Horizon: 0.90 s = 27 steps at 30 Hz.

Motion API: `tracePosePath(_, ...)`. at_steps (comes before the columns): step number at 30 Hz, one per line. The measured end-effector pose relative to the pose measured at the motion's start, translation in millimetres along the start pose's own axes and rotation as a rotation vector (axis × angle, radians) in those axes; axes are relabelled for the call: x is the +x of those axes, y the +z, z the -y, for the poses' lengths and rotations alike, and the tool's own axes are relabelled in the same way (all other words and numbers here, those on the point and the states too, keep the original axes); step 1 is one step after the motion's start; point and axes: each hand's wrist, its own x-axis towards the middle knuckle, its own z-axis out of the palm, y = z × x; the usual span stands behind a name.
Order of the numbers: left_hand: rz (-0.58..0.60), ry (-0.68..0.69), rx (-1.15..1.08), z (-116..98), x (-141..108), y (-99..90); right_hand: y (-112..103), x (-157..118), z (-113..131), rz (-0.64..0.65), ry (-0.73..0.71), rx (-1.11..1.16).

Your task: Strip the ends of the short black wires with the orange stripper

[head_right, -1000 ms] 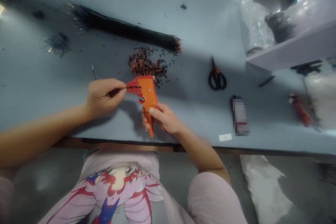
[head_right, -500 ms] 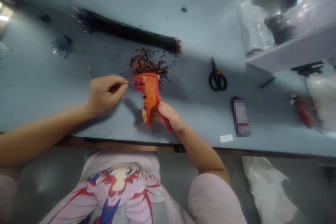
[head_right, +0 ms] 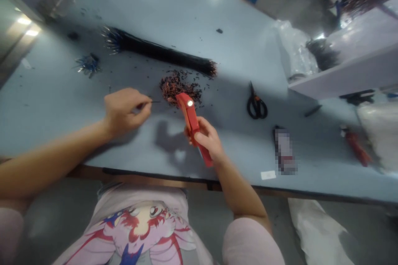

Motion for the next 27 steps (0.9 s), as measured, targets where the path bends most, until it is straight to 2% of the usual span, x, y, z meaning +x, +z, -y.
tracePosePath(2,-0.093,-0.140,-0.063,5.1,3.2,0.5,-0.7,1.0,-2.2,-0.105,-0.052,-0.196)
tracePosePath(5,-0.200,-0.261,-0.158,12.7,7.0,0.8,2.3,1.0,-8.0,-0.196,-0.232,-0.741)
tracePosePath(7,-0.187,-0.230,-0.154,15.3,6.9,0.7,6.6,0.7,-12.5,-0.147,-0.348,-1.058)
tracePosePath(9,-0.140,-0.147,-0.126,14.7,4.5,0.4,11.2,1.0,-15.5,-0.051,-0.392,-1.220)
tracePosePath(11,-0.087,-0.056,-0.100,11.1,1.0,-0.1,14.2,1.7,-15.9,0.022,-0.384,-1.265)
tracePosePath(13,-0.031,0.051,-0.082,5.0,-2.5,-0.6,14.7,2.5,-14.7,0.031,-0.389,-1.260)
tracePosePath(17,0.056,0.300,-0.062,-11.3,-8.3,1.0,11.3,2.6,-14.3,-0.166,-0.473,-1.150)
tracePosePath(19,0.087,0.387,-0.049,-19.0,-11.2,3.4,10.6,2.0,-15.8,-0.215,-0.538,-1.113)
tracePosePath(24,0.114,0.495,-0.031,-28.5,-16.3,7.4,15.0,0.5,-18.5,-0.137,-0.644,-1.219)
tracePosePath(27,0.147,0.536,0.006,-26.2,-14.8,3.9,9.6,2.1,-15.0,-0.179,-0.664,-1.268)
